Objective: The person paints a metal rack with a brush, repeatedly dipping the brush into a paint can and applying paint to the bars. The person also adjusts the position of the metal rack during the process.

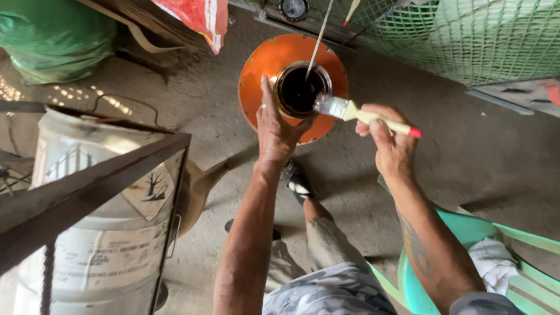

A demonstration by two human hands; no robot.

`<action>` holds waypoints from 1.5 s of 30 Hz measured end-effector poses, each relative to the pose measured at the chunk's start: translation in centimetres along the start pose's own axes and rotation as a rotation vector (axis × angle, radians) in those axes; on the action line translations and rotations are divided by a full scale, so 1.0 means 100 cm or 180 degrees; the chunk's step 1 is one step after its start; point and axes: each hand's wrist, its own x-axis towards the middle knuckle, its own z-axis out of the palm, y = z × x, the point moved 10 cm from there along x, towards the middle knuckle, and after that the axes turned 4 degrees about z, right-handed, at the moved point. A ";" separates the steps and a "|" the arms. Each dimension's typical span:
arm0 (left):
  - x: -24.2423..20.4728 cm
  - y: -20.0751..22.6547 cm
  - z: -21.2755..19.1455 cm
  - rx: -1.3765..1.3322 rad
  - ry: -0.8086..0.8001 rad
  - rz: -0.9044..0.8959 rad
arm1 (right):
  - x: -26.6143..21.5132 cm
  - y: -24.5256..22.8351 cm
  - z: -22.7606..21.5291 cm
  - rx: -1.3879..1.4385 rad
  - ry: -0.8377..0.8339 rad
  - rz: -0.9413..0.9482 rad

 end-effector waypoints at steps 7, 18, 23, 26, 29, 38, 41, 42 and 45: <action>-0.006 -0.014 0.009 -0.0021 -0.0208 -0.0263 | -0.010 0.015 -0.008 0.0195 0.0181 0.0083; -0.100 -0.034 -0.059 0.0177 -0.0067 -0.0329 | -0.063 -0.012 0.083 0.1143 0.0189 -0.0032; -0.191 -0.043 -0.117 0.0420 0.0154 -0.0681 | -0.075 -0.050 0.152 0.1988 -0.0285 -0.0037; -0.227 -0.022 -0.151 0.0442 0.0186 -0.0625 | -0.070 -0.088 0.171 0.2334 -0.0390 -0.0164; -0.260 -0.004 -0.180 0.0521 0.0225 -0.0882 | -0.068 -0.130 0.182 0.2715 -0.0528 -0.0350; -0.284 0.059 -0.228 0.0844 0.0510 -0.0234 | -0.046 -0.127 0.228 0.2866 -0.0588 -0.0383; -0.290 0.063 -0.240 0.0900 0.0527 -0.0233 | -0.049 -0.116 0.232 0.2722 -0.0497 -0.0282; -0.294 0.064 -0.243 0.0937 0.0533 -0.0238 | -0.053 -0.117 0.229 0.2487 -0.0481 -0.0331; -0.297 0.060 -0.248 0.0982 0.0511 -0.0322 | -0.053 -0.138 0.219 0.1780 -0.0399 -0.0554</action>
